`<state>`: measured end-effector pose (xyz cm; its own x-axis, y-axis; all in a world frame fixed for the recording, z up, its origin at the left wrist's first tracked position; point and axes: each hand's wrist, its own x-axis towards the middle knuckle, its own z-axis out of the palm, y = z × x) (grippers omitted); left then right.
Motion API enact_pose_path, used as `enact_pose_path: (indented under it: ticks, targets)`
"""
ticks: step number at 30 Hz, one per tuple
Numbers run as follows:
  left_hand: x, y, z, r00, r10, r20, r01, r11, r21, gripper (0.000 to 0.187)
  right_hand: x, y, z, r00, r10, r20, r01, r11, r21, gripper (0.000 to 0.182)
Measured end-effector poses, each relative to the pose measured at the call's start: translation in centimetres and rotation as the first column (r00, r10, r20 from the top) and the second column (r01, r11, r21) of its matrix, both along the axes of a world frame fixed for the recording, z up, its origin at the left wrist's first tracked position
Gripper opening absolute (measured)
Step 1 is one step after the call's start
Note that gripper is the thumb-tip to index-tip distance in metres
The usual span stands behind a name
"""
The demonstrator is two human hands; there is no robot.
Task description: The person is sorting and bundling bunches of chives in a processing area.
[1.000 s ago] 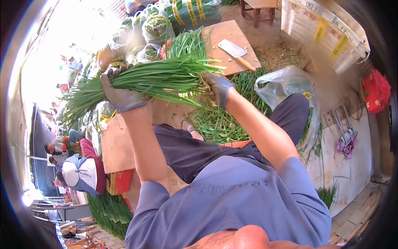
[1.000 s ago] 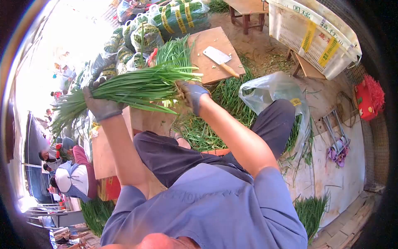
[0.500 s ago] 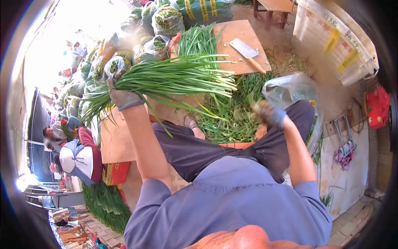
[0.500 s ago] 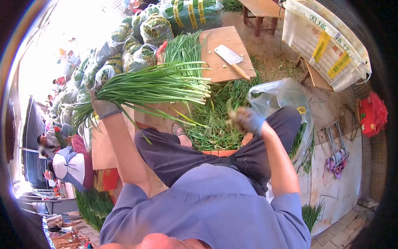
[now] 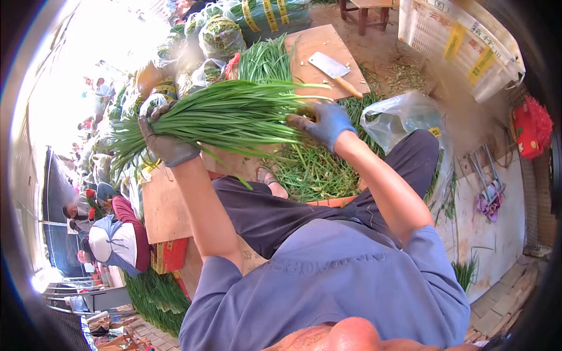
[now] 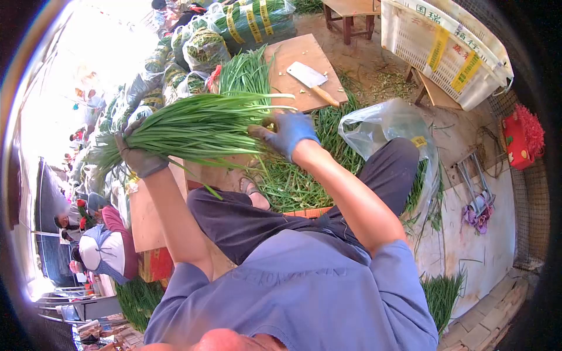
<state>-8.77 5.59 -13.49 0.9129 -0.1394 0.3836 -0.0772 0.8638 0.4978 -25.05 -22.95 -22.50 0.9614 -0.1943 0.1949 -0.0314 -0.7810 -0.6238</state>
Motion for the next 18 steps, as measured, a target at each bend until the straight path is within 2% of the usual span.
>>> enact_pose_path:
  ticks: [1,2,3,4,7,8,9,10,11,12,13,14,16,17,18]
  targets:
    - [-0.1,0.1,0.0,0.993,-0.109,0.052,0.113,0.991,-0.065,0.027,1.4,0.6,-1.1,0.997,0.080,0.023,-0.083,0.940,0.331,0.042]
    - [-0.5,-0.2,0.1,0.989,-0.134,0.060,0.138,0.987,-0.077,0.026,2.7,1.3,-2.2,0.986,0.150,0.069,-0.161,0.768,0.620,0.041]
    - [-1.3,-1.1,0.6,0.985,-0.159,0.070,0.165,0.982,-0.088,0.025,3.5,1.8,-2.7,0.970,0.200,0.135,-0.220,0.505,0.835,0.040]
    - [-2.1,-1.9,1.1,0.980,-0.183,0.077,0.190,0.977,-0.096,0.024,2.8,2.2,-1.0,0.974,0.162,0.157,-0.219,0.516,0.828,0.040]
    - [-1.6,-0.3,1.5,0.979,-0.190,0.078,0.199,0.973,-0.121,0.022,1.6,-0.2,0.5,0.988,-0.077,0.130,-0.054,0.628,0.776,0.032]
    - [-1.3,0.4,1.7,0.984,-0.161,0.076,0.170,0.978,-0.123,0.022,1.0,-1.6,-0.8,0.990,-0.067,0.123,0.003,0.888,0.460,0.028]
    - [-1.1,1.0,1.8,0.988,-0.131,0.077,0.140,0.982,-0.126,0.022,0.5,-3.4,-2.9,0.991,-0.059,0.118,0.052,0.997,0.063,0.025]
    - [-1.0,1.5,2.0,0.998,-0.023,0.064,0.029,0.994,-0.102,0.022,-0.1,-4.6,-5.4,0.989,-0.062,0.137,0.068,0.997,-0.041,0.024]
    - [-0.5,2.2,1.9,0.992,-0.071,0.103,0.081,0.991,-0.103,0.022,-1.2,-5.6,-7.7,0.986,-0.068,0.150,0.089,0.987,-0.137,0.023]
    - [0.2,3.1,1.8,0.982,-0.124,0.140,0.139,0.985,-0.100,0.022,-2.8,-6.9,-9.0,0.985,-0.044,-0.166,0.014,0.984,-0.180,0.026]
    - [1.0,3.9,1.6,0.968,-0.173,0.182,0.193,0.976,-0.099,0.022,-4.0,-7.7,-9.8,0.887,-0.029,-0.460,-0.073,0.976,-0.203,0.029]
    - [1.9,4.7,1.5,0.953,-0.218,0.210,0.245,0.963,-0.110,0.025,-4.9,-7.4,-9.9,0.845,0.067,-0.531,-0.187,0.966,-0.177,0.031]
    - [2.9,5.2,1.5,0.953,-0.211,0.217,0.228,0.972,-0.057,0.024,-7.1,-6.5,-8.9,0.719,0.234,-0.655,-0.380,0.921,-0.089,0.035]
    - [3.1,5.4,1.3,0.955,-0.204,0.217,0.215,0.976,-0.030,0.024,-7.4,-5.5,-8.1,0.853,0.255,-0.456,-0.307,0.951,-0.043,0.038]
    - [2.7,4.8,1.6,0.979,-0.095,0.182,0.103,0.994,-0.034,0.022,-7.3,-3.7,-6.2,0.943,0.239,-0.230,-0.242,0.970,0.017,0.041]
